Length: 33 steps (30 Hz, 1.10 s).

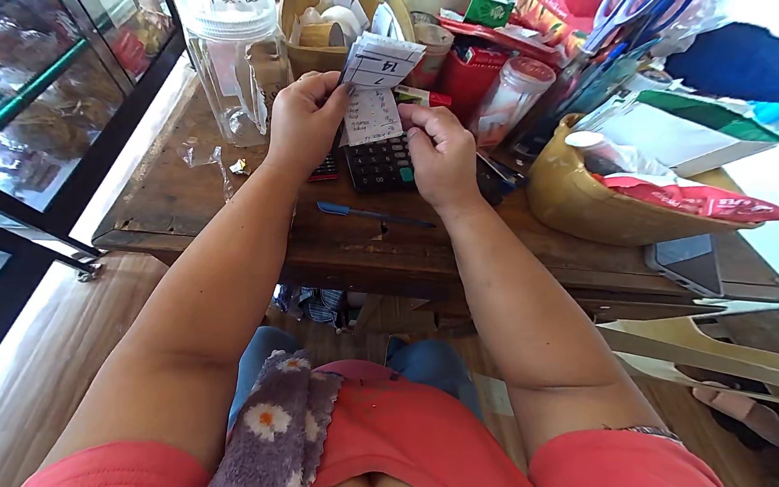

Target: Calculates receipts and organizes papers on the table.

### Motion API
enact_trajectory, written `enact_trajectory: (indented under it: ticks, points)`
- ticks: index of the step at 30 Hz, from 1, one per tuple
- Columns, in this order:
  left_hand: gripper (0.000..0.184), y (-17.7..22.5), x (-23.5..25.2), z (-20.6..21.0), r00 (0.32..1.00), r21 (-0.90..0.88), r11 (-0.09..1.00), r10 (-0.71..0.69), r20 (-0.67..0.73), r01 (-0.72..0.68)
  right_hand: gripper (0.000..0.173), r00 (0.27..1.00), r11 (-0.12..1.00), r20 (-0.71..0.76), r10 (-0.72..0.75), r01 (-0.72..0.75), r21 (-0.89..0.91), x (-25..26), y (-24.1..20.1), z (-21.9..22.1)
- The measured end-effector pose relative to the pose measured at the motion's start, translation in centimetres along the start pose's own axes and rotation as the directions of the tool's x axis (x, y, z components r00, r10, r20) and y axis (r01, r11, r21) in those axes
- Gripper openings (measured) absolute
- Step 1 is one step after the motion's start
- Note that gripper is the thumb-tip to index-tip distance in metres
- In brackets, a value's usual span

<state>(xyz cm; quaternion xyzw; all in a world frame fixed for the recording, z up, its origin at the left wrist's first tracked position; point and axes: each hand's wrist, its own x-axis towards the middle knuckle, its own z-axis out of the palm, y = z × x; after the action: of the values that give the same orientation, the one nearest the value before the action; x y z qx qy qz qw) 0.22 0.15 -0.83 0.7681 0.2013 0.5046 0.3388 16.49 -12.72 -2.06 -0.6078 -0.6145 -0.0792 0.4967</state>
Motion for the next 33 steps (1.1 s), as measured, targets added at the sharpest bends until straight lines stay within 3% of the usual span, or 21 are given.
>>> enact_trajectory:
  ticks: [7,15,23,29,33]
  points:
    - [0.021,-0.2,-0.1,0.1,0.999,0.017,0.999,0.04,0.027,-0.041,0.034,0.996,0.999,-0.07,-0.047,0.047,-0.004,0.0,0.0,-0.2]
    - [0.021,0.4,-0.1,-0.1,0.984,0.006,0.998,-0.061,0.167,0.06,0.022,0.988,0.99,-0.147,-0.046,0.065,0.127,0.1,0.3,-0.1]
    - [0.027,0.5,-0.2,-0.2,0.958,0.04,0.993,-0.114,0.264,0.108,0.012,0.911,0.947,-0.306,-0.276,0.312,0.077,0.2,0.9,0.1]
    - [0.031,0.8,-0.2,-0.3,0.946,0.07,0.989,-0.143,0.29,0.128,0.01,0.917,0.949,-0.301,-0.264,0.303,0.091,0.2,1.0,0.0]
    - [0.031,0.5,-0.1,-0.2,0.966,0.067,0.993,-0.109,0.236,0.096,0.012,0.924,0.948,-0.255,-0.285,0.311,0.065,0.1,1.1,0.1]
